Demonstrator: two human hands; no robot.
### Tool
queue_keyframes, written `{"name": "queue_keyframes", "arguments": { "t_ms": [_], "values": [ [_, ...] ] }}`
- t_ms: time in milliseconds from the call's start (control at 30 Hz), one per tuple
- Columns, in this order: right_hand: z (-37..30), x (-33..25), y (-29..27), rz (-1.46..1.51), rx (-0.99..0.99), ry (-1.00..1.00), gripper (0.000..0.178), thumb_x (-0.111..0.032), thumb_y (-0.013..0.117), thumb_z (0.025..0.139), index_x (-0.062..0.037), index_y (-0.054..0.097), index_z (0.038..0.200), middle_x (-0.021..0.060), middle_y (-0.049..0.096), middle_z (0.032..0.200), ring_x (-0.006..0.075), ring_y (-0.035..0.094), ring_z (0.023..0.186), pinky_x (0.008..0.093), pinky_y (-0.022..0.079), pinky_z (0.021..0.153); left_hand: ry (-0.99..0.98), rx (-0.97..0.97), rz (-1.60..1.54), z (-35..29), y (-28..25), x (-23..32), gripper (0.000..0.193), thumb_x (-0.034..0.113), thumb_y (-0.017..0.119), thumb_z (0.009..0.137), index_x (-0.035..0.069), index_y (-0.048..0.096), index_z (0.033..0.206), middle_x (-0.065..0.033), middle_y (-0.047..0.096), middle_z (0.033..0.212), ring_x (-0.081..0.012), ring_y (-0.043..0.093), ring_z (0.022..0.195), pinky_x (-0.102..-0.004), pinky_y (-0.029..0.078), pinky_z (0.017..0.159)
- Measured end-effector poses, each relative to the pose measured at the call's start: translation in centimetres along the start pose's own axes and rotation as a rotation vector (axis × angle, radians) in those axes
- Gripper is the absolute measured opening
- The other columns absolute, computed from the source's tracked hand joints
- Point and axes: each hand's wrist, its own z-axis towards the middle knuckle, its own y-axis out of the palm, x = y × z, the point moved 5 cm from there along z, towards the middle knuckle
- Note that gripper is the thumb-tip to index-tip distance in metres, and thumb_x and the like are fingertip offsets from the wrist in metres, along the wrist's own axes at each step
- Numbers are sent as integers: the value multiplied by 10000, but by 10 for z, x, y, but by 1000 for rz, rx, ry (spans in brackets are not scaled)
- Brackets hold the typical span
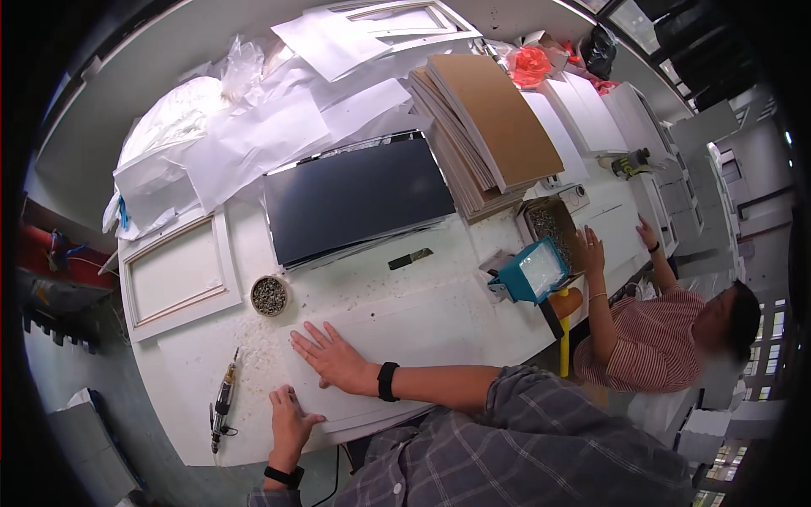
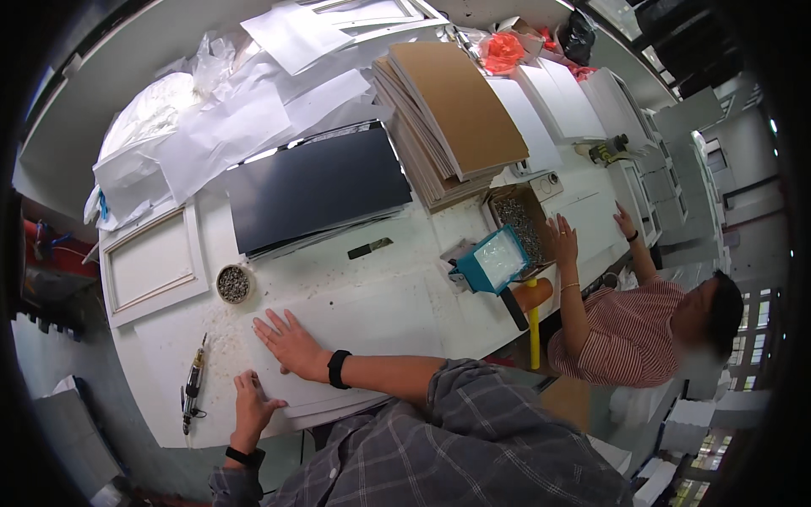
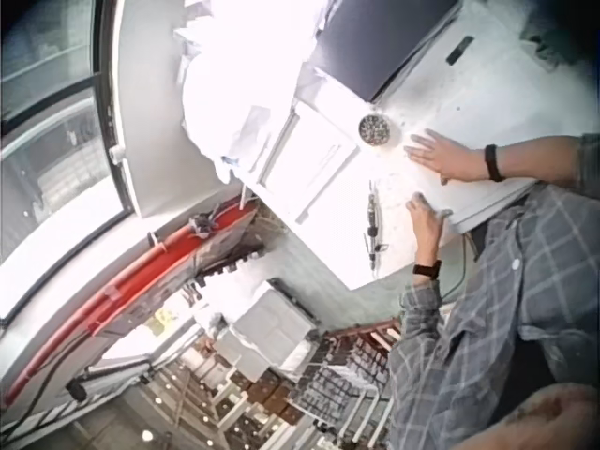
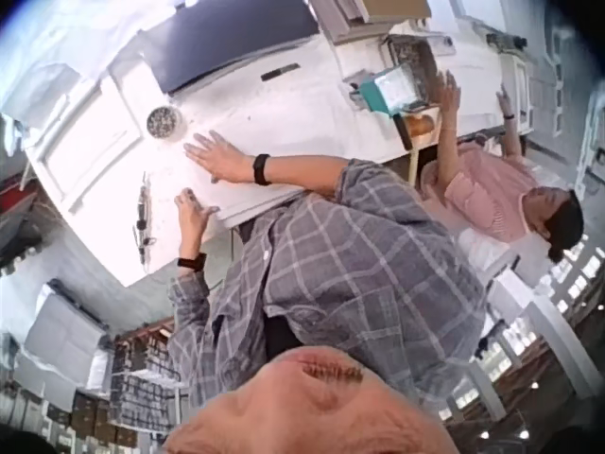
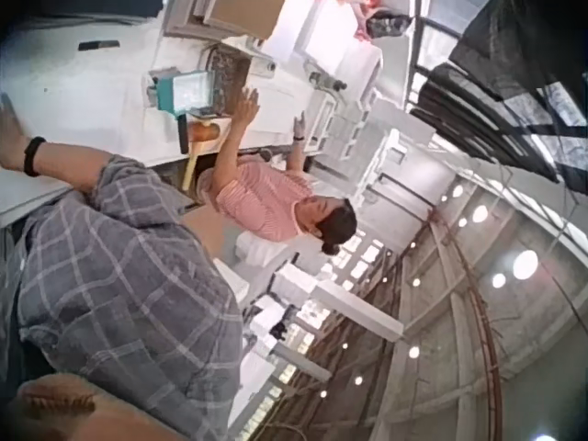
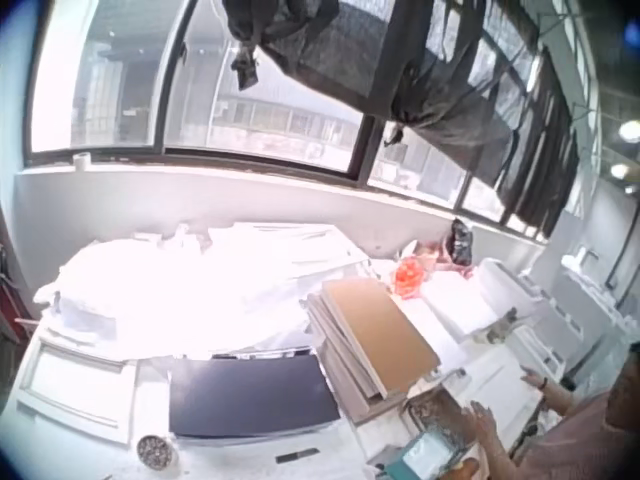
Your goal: The person assembles a white cabinet door by placing a dark panel into a frame and securing it with screws. They use a pneumatic screwdriver to drive multiple screws into pre-drilled holes along the edges of the door. The person handles the door and screws by hand, working at a cluttered workbench in a workshop.
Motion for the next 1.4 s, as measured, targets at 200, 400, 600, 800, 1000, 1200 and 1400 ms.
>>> {"name": "queue_keyframes", "arguments": {
  "t_ms": [200, 400, 600, 800, 1000, 1200, 1400],
  "values": [
    [0, 3, 12, 24, 5, 21, 1153, -447, 890, 702, -1, 334, 1608, 140, 267, 1709, 375, 177, 1595, 579, 198, 1270, -11, -28, 29, 2, 8, -13, 984, 137, 1025, 541, 7, 422, 1308, -194, 470, 1254, -400, 586, 1069, -433, 530, 904],
    [-18, 11, 9, 50, 35, 79, 1161, -414, 918, 673, 20, 352, 1589, 161, 284, 1697, 371, 198, 1589, 579, 202, 1269, 103, 17, 12, 2, 14, -27, 948, 134, 1019, 538, 11, 431, 1271, -165, 470, 1197, -351, 536, 1030, -439, 504, 900],
    [-71, 26, -20, 35, -38, 253, 1169, -421, 921, 689, -25, 323, 1612, 178, 235, 1708, 411, 184, 1586, 680, 216, 1217, 74, -23, 48, -3, 6, -14, 996, 210, 1029, 559, -10, 418, 1314, -193, 475, 1218, -372, 541, 1067, -443, 507, 916],
    [-87, 33, -20, 0, -25, 295, 1188, -465, 918, 669, -61, 324, 1616, 182, 223, 1714, 419, 170, 1588, 703, 209, 1207, 118, -42, 18, 0, -6, 2, 986, 216, 1010, 600, 3, 421, 1362, -235, 480, 1227, -429, 574, 1080, -467, 527, 901],
    [-81, 28, -20, -24, -78, 287, 1201, -488, 908, 667, -75, 316, 1626, 168, 227, 1717, 411, 185, 1586, 690, 217, 1217, -9, -63, 1, -6, -15, 4, 915, 254, 986, 631, 63, 447, 1345, -194, 493, 1261, -418, 591, 1122, -469, 554, 891],
    [-81, 28, -15, -66, -97, 297, 1209, -489, 905, 662, -80, 307, 1630, 176, 238, 1711, 423, 208, 1576, 685, 250, 1209, -98, -83, 21, -3, -9, 8, 890, 278, 977, 638, 81, 454, 1331, -174, 496, 1262, -410, 592, 1136, -472, 563, 870],
    [-77, 28, -18, -88, -89, 285, 1198, -479, 905, 668, -70, 310, 1624, 194, 244, 1703, 436, 220, 1568, 686, 274, 1198, 94, -45, -40, -6, -13, -8, 822, 230, 946, 697, 90, 458, 1343, -160, 505, 1241, -390, 614, 1073, -472, 561, 826]
  ]
}}
